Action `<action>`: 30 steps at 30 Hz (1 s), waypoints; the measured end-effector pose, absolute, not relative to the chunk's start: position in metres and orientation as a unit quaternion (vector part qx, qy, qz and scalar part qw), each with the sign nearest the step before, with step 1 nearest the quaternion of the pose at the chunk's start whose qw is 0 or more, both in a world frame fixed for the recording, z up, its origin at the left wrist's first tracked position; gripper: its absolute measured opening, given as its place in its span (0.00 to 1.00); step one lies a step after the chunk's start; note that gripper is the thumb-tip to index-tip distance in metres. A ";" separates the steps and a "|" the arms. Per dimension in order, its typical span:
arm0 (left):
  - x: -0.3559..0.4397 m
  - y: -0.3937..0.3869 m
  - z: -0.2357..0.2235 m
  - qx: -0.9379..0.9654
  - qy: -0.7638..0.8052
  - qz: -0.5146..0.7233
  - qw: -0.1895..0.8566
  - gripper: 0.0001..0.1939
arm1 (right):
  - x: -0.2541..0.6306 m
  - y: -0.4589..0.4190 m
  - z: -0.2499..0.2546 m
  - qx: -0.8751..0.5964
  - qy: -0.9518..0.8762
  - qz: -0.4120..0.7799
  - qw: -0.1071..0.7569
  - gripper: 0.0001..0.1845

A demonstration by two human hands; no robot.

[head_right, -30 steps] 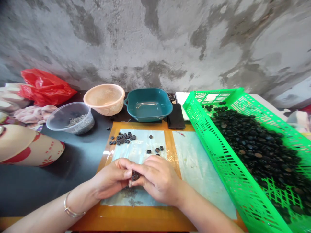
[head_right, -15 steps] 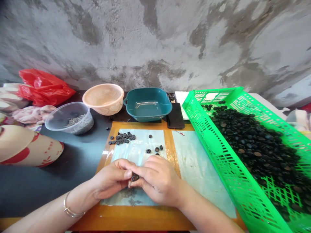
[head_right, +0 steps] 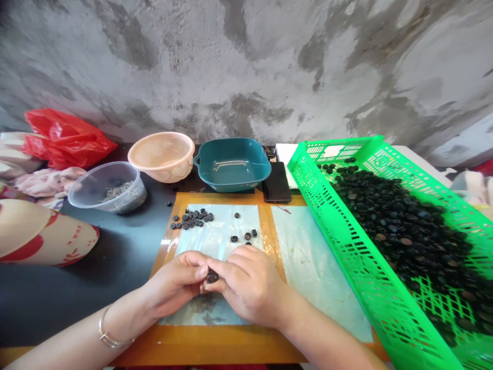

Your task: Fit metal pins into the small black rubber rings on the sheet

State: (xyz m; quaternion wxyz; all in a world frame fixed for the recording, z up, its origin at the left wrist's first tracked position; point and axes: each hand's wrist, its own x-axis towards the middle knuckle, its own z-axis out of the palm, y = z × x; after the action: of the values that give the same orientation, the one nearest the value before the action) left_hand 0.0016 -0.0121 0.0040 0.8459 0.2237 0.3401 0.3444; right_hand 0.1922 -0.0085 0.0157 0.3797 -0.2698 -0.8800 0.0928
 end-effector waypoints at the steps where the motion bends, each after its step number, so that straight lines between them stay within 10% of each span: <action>1: 0.002 -0.012 0.004 0.226 0.343 0.346 0.843 0.13 | 0.192 -0.008 0.016 -0.269 -0.880 0.091 0.381 0.15; 15: 0.002 -0.013 0.012 0.427 0.414 0.361 0.719 0.21 | 0.194 0.001 0.017 -0.293 -0.861 0.151 0.388 0.10; 19: 0.003 -0.017 0.012 0.505 0.420 0.379 0.652 0.41 | 0.193 0.000 0.018 -0.284 -0.861 0.179 0.382 0.07; 30: 0.002 -0.015 0.012 0.638 0.472 0.310 0.523 0.13 | 0.187 -0.006 0.006 -0.300 -0.854 0.215 0.366 0.05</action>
State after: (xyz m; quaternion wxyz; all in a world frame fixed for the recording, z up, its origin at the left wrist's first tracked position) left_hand 0.0021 -0.0146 0.0115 0.5230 0.6384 0.4722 0.3098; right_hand 0.1874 -0.0059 0.0060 0.3658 -0.3002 -0.8543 0.2149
